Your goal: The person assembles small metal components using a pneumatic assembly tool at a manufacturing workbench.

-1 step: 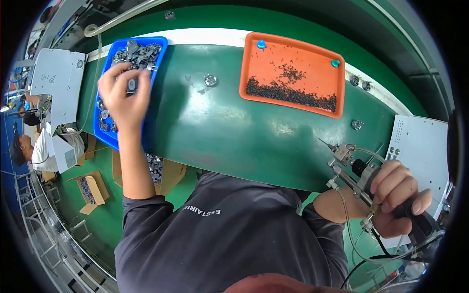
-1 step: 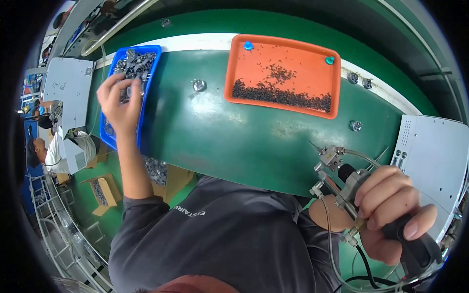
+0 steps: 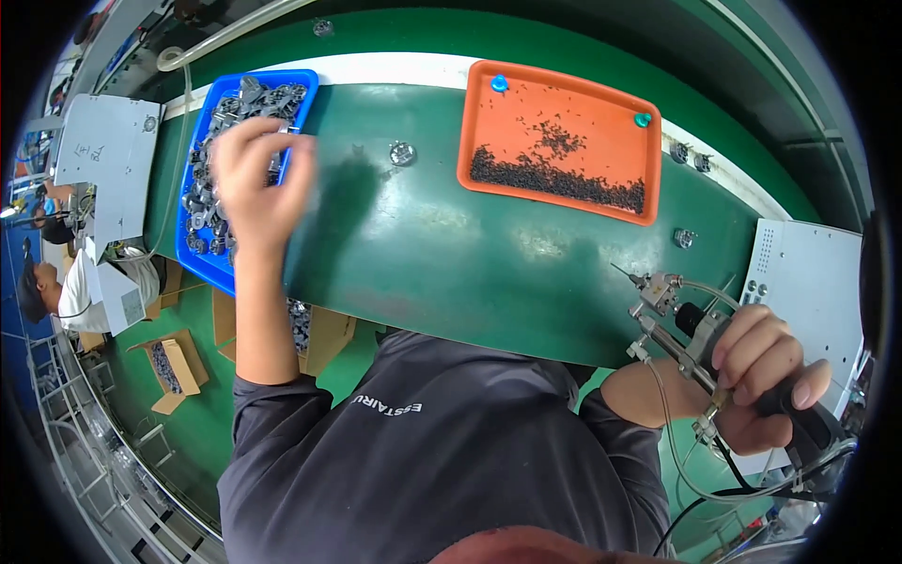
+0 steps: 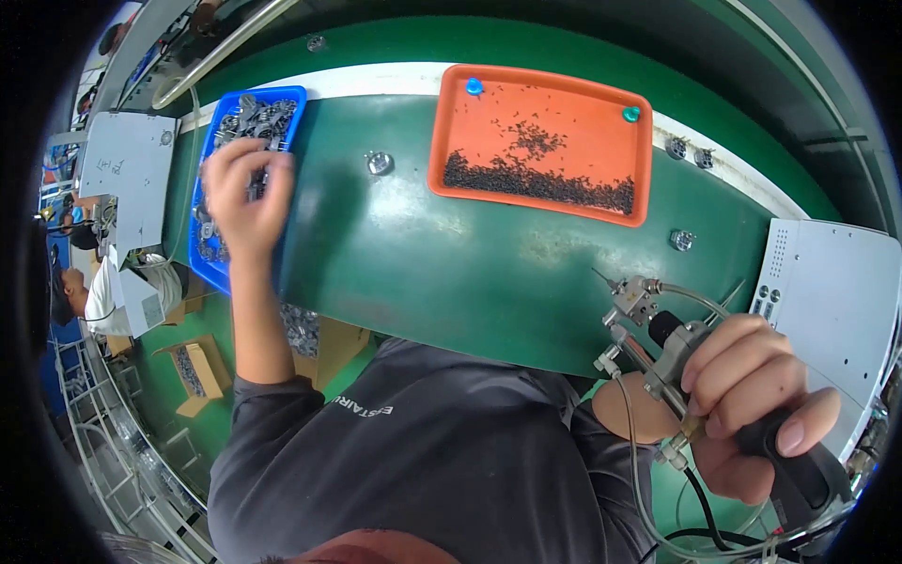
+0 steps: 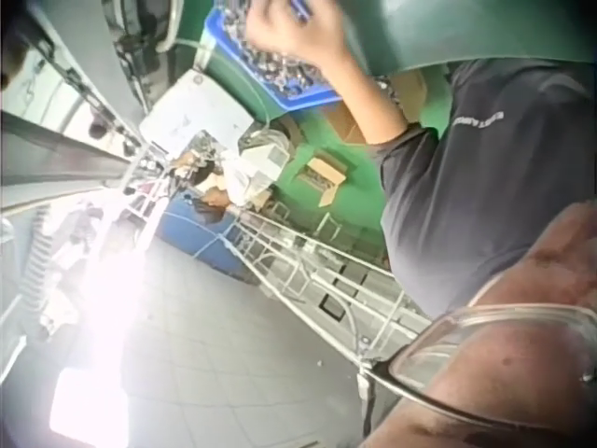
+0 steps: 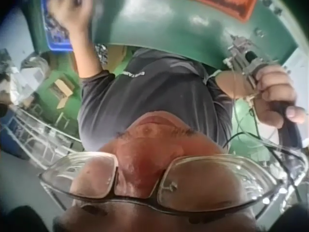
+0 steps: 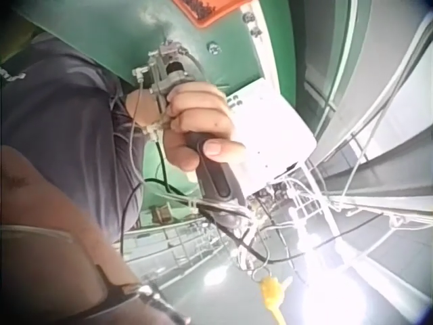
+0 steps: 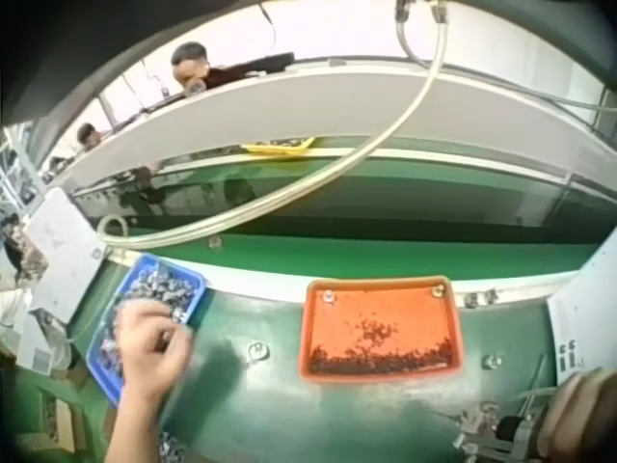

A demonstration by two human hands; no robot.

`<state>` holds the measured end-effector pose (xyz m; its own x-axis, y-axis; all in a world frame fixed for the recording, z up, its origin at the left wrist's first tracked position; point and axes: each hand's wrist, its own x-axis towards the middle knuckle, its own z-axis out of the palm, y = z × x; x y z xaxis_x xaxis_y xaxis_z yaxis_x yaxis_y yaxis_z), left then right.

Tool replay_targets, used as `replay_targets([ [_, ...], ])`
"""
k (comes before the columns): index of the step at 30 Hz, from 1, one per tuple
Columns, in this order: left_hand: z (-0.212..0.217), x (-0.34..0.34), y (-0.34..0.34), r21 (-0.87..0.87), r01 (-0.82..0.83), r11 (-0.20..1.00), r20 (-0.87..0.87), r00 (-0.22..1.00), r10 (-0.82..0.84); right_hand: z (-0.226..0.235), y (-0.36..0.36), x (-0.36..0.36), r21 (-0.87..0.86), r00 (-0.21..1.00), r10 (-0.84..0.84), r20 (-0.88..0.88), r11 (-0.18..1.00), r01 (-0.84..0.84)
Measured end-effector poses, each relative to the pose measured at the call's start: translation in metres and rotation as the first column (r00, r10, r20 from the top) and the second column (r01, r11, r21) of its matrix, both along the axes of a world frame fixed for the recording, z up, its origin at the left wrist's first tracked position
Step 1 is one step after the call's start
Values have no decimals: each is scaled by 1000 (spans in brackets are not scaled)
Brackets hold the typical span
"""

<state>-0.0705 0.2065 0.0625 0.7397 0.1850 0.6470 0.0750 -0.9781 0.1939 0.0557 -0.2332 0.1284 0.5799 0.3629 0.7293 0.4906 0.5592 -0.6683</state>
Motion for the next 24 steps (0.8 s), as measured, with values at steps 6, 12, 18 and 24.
replay_targets([
  [6, -30, 31, -52, -243, 202, 949, -313, 910, -274, 1, 5, 6, -5, 999, 29, 24, 1000, -29],
  [12, -33, 17, -91, -442, 415, 795, -282, 777, -563, 7, -3, 13, -139, 992, 122, -29, 982, -125],
  [18, -42, 68, -181, -475, 699, 535, -194, 510, -838, 6, -5, 12, -163, 986, 160, -34, 973, -164],
  [24, -62, 78, -197, -499, 735, 458, -54, 502, -863, -2, -1, 18, -177, 978, 206, -32, 962, -208],
])
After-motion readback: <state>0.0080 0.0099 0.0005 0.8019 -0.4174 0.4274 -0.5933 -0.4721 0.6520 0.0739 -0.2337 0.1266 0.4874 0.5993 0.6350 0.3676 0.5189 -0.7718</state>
